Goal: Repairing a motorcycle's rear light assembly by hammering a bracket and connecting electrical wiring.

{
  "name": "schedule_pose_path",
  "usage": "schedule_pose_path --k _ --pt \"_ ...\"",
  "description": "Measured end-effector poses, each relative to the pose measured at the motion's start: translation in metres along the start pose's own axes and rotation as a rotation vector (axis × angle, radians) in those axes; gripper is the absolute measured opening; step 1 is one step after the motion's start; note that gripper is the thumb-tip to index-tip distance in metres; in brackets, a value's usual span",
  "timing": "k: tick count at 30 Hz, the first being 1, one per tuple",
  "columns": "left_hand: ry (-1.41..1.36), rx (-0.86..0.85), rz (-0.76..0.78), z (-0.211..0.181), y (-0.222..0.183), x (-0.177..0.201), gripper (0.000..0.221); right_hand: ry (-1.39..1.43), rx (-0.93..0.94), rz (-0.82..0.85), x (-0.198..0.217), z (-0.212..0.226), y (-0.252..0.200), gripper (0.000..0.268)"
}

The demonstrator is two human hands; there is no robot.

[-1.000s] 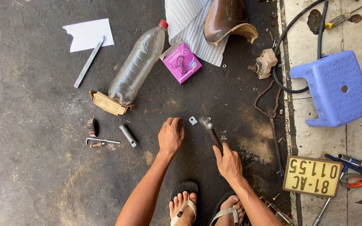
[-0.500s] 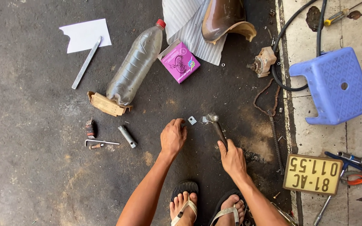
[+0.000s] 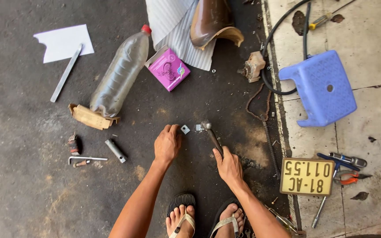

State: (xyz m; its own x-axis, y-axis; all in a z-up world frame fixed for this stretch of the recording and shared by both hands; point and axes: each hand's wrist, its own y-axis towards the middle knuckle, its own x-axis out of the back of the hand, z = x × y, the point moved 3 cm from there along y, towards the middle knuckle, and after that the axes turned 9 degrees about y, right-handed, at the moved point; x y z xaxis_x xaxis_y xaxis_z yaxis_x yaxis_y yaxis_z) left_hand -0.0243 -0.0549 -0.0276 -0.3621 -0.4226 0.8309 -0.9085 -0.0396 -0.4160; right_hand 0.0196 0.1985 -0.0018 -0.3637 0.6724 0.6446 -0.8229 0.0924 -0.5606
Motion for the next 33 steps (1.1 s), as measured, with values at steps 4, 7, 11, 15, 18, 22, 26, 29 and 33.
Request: schedule_pose_path --k 4,7,11,15,18,22,26,29,33 --pt "0.041 -0.081 0.023 -0.008 0.013 -0.005 0.033 0.062 -0.005 -0.132 -0.006 -0.018 0.011 0.040" --pt "0.209 -0.194 -0.014 -0.004 0.022 -0.022 0.026 -0.024 0.110 -0.270 -0.003 -0.014 0.029 0.038" --pt "0.178 -0.200 0.024 0.002 0.029 -0.025 0.021 -0.326 0.483 -0.255 -0.017 0.011 0.055 0.035" --pt "0.040 -0.155 0.124 0.006 0.028 -0.023 0.013 -0.396 0.550 -0.147 -0.042 0.034 0.074 0.033" --pt "-0.153 -0.059 0.066 -0.003 0.003 -0.001 0.017 -0.330 0.524 -0.151 -0.040 0.041 0.077 0.028" --pt "-0.467 0.034 0.011 -0.004 -0.025 -0.010 0.012 -0.205 0.442 -0.149 -0.037 0.038 0.083 0.020" --pt "-0.794 0.229 0.018 0.005 -0.049 -0.015 0.015 0.470 0.172 -0.135 -0.043 0.025 0.078 0.021" --pt "-1.096 0.329 0.084 -0.007 -0.066 0.009 0.018 0.911 -0.035 -0.147 -0.004 0.052 0.030 0.031" --pt "-1.344 0.177 0.194 -0.045 -0.092 0.047 0.011 1.362 -0.143 0.001 0.064 0.072 -0.049 0.029"
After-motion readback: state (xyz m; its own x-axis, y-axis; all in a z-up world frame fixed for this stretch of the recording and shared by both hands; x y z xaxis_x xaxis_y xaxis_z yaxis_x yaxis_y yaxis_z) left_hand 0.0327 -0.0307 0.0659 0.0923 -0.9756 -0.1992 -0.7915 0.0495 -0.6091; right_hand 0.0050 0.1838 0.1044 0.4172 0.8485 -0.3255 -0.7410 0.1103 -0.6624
